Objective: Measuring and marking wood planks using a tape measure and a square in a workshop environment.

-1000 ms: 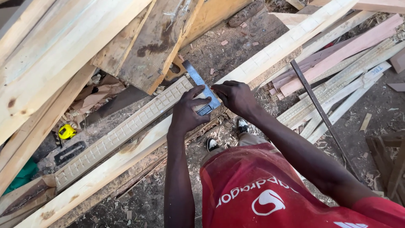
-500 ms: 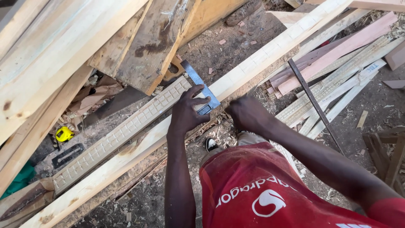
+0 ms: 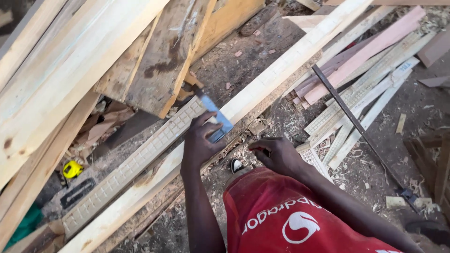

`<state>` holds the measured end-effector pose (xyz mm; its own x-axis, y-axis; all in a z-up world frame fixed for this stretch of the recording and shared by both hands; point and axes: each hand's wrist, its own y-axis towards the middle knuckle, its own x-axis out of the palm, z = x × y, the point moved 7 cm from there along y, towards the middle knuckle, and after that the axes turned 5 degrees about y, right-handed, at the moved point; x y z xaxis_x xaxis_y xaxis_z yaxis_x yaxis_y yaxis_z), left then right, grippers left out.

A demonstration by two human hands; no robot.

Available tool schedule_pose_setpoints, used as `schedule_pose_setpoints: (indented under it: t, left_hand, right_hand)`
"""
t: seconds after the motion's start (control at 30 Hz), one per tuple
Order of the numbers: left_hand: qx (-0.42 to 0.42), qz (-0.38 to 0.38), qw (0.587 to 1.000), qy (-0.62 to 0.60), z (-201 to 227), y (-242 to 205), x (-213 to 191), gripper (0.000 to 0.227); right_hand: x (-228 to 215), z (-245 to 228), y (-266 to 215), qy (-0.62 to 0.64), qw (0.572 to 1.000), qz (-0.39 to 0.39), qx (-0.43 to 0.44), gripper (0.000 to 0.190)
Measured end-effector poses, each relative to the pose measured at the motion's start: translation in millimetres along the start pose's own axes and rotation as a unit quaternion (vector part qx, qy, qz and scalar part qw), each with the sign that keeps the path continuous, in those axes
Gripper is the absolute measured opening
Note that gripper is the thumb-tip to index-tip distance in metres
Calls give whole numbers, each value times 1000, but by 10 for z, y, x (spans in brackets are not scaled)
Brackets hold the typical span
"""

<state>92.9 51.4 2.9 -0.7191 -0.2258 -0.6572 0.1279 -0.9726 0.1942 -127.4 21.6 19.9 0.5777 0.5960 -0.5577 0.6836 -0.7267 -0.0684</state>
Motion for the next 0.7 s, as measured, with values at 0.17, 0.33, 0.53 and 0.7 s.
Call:
schedule_pose_setpoints:
  t: [0.17,0.33,0.53,0.7]
  left_hand:
    - [-14,39,998,-37,-133,-191,-79,38]
    - [1,66,994,-87,-87,-133,-76,37]
    - [-2,115,986,-123,-268,-148,14,27]
    - [-64,200,976,-53,-345,-302,-187,24]
  right_hand:
    - [-7,-75,-84,11,999,33,-6,20]
    - [-27,-211,63,58,981,119,-140,19]
    - [249,-184,836,72,931,98,-345,16]
    - [391,-368,1185,96,936,44,-335,23]
